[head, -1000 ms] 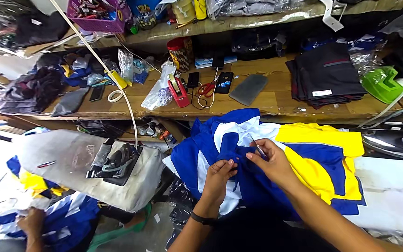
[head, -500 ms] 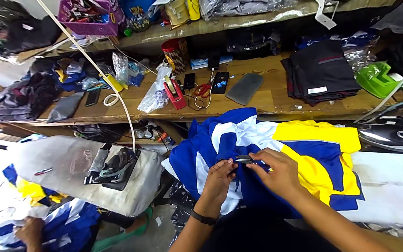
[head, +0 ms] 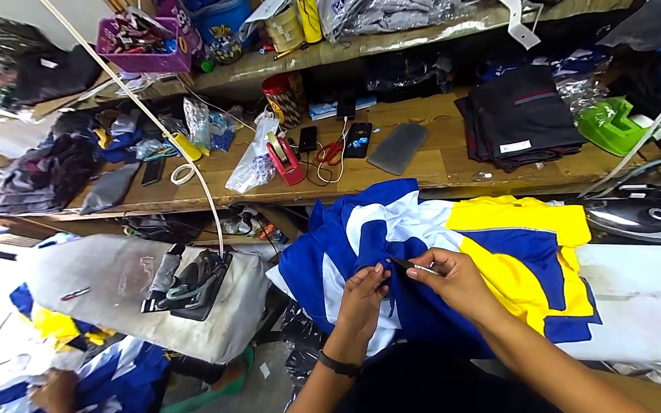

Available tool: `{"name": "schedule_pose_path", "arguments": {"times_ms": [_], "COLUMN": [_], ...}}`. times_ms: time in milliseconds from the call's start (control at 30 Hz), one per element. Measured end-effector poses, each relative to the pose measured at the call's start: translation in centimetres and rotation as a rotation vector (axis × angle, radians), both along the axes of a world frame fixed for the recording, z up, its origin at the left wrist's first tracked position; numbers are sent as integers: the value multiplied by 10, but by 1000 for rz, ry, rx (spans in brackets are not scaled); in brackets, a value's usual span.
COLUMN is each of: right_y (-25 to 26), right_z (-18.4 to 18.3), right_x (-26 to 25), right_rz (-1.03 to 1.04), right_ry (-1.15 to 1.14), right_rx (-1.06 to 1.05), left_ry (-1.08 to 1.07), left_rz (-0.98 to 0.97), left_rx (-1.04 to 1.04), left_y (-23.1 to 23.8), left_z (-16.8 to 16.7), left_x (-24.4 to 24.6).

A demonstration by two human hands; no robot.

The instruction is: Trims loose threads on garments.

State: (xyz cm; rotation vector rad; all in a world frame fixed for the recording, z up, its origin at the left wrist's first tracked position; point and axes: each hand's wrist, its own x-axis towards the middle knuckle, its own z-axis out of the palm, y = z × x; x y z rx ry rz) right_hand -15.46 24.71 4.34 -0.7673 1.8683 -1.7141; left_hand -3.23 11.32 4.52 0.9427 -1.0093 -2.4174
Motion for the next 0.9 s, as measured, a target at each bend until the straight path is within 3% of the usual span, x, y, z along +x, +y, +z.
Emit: {"name": "schedule_pose_path", "arguments": {"times_ms": [233, 300, 433, 900], "right_y": [0, -1, -1, -6], "right_z": [-12, -11, -5, -16], "right_x": [8, 7, 3, 9], "right_rz": [-122, -101, -29, -230], "right_ry": [454, 392, 43, 567], "right_rx": [156, 138, 14, 150], "left_ry": [-14, -16, -9, -7], "left_rz": [-5, -7, -17, 7], "left_rx": [-52, -68, -25, 8], "left_y": [0, 0, -2, 1], "left_z": [-1, -1, -2, -4], "left_x": [1, 2, 3, -2]}}
